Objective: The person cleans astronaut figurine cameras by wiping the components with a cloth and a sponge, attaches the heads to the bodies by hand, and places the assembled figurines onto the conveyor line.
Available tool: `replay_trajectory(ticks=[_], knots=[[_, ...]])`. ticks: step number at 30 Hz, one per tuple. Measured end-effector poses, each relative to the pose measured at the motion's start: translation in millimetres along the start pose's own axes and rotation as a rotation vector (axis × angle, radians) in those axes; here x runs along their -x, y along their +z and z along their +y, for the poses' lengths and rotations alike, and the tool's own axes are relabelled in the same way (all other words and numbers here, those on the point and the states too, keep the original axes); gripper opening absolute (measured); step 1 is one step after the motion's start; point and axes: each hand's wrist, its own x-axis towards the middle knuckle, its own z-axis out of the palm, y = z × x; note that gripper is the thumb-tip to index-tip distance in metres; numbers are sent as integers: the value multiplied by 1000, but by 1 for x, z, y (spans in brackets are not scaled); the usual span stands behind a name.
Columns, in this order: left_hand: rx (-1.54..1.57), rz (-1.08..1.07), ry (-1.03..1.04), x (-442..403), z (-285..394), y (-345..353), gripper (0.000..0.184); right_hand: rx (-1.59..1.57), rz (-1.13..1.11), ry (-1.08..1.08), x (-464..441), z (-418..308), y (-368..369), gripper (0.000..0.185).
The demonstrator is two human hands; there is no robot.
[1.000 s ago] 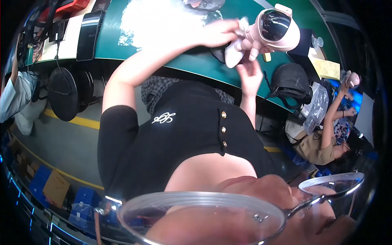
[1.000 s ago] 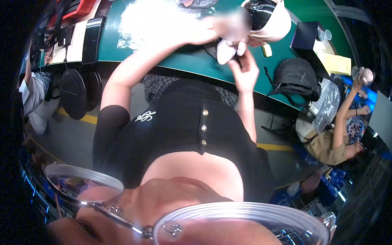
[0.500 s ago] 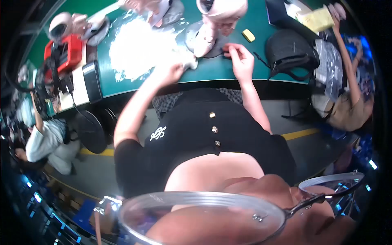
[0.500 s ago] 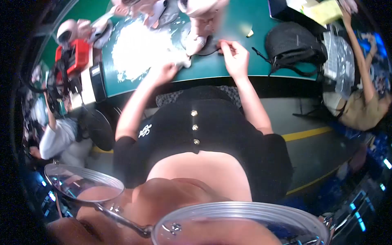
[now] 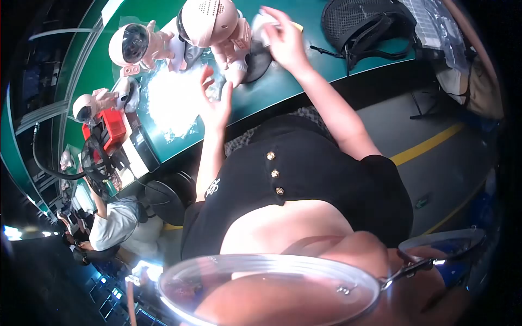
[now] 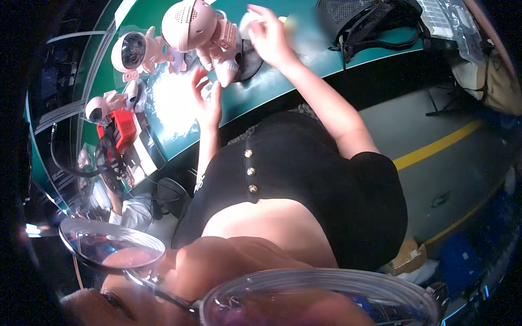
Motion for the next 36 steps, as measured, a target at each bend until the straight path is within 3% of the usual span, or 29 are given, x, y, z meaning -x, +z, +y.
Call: replay_trajectory(ticks=[1, 2, 3, 7, 10, 13, 15, 17, 18, 19, 22, 25, 26, 27, 28, 29, 31, 33, 34, 36], knots=[[38, -52, -7, -14, 2, 5, 61, 195, -91, -94, -11, -6, 11, 34], [67, -172, -145, -18, -1, 12, 58, 456, -469, 142, -19, -15, 17, 46], [-175, -289, 3, -23, -10, 16, 53, 477, -441, -27, -7, 34, 30, 57], [17, -209, 44, -19, -5, 27, 45, 554, -297, -220, 40, 10, 13, 59], [30, -220, 39, -20, -3, 27, 47, 567, -348, -174, 83, -24, 7, 50], [15, -256, 17, -20, -2, 24, 59, 219, -595, -94, 97, -23, -8, 27], [14, -252, 23, -18, -10, 26, 66, 155, -702, -283, 90, -15, -22, 23], [64, -249, -2, -19, -11, 24, 78, 176, -838, 25, 50, -42, -50, 38], [81, -226, -11, -17, -9, 22, 80, 443, -808, -138, 36, -54, -66, 57], [98, -205, -20, -16, -6, 21, 81, 675, -788, -116, 28, -67, -74, 78], [228, -222, -253, -22, 5, 18, 91, 180, -315, -289, 0, -93, -44, 103], [74, -272, -354, -45, 18, 16, 102, 146, -100, -531, -19, -107, 4, 99], [-52, -320, -332, -54, -1, 24, 101, 235, -80, -501, -29, -98, 18, 82], [2, -352, -277, -62, 9, 18, 82, 324, -60, -471, -34, -90, 30, 66], [54, -355, -316, -66, 17, 16, 72, 160, -104, -228, -34, -99, 37, 74], [110, -350, -362, -68, 23, 15, 63, 85, -183, -144, -39, -103, 37, 75], [137, -263, -225, -73, 43, 2, 49, 415, -22, -777, -46, -110, 29, 99], [107, 177, 199, -79, 56, -2, 48, 18, -109, -748, -40, -142, 19, 93], [76, 161, 191, -77, 64, -4, 47, -332, -234, -466, -39, -131, 8, 91], [103, 37, 130, -77, 55, 5, 47, 47, -130, -761, -51, -109, 17, 93]])
